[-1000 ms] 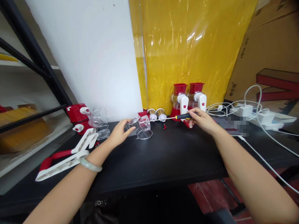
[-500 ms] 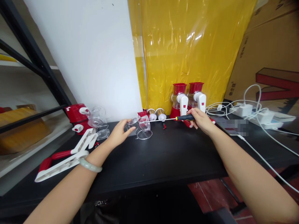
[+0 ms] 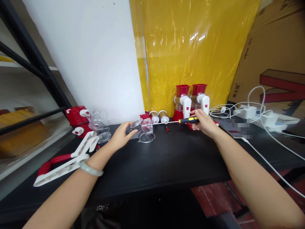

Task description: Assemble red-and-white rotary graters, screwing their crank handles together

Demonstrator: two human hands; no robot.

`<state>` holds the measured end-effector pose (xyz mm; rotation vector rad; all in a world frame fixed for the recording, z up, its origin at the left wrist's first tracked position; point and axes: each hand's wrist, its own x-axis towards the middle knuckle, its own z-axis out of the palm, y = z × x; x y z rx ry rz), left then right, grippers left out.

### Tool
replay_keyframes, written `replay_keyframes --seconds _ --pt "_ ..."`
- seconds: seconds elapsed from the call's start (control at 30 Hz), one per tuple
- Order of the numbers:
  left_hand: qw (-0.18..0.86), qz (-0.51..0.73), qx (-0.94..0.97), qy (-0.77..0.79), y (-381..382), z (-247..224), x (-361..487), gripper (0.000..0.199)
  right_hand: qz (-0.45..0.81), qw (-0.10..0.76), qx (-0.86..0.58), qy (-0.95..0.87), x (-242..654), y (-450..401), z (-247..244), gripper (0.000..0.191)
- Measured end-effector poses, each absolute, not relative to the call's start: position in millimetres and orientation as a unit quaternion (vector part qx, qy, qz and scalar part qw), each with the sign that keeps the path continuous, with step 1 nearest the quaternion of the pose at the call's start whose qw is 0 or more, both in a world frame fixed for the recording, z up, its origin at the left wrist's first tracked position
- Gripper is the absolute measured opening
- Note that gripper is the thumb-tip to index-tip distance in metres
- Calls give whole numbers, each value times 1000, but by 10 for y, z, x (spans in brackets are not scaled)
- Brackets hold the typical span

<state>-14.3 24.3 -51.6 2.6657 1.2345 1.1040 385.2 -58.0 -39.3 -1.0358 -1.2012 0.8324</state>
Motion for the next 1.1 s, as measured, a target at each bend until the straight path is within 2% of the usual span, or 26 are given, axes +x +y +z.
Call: replay_keyframes --seconds 0.17,0.4,0.53,0.7,0.83,0.97,1.1 --pt "8 352 845 403 232 -512 -134 50 426 636 -379 -520 3892 -647 -341 47" --pt "8 348 846 405 218 -502 -127 51 296 592 -502 -557 3894 -541 -424 44" --pt "14 347 846 405 199 -485 -120 51 376 634 -452 -503 3886 -572 -393 28" --pt "19 346 843 411 191 -479 -115 51 402 638 -378 -538 3925 -653 -350 51" --pt "17 347 843 411 191 -478 -115 50 358 611 -435 -556 3919 -604 -389 44" --pt "13 346 845 407 181 -471 -110 50 291 576 -518 -561 3899 -542 -425 44" --pt "13 349 844 407 173 -467 -105 50 342 616 -455 -545 3895 -570 -407 37"
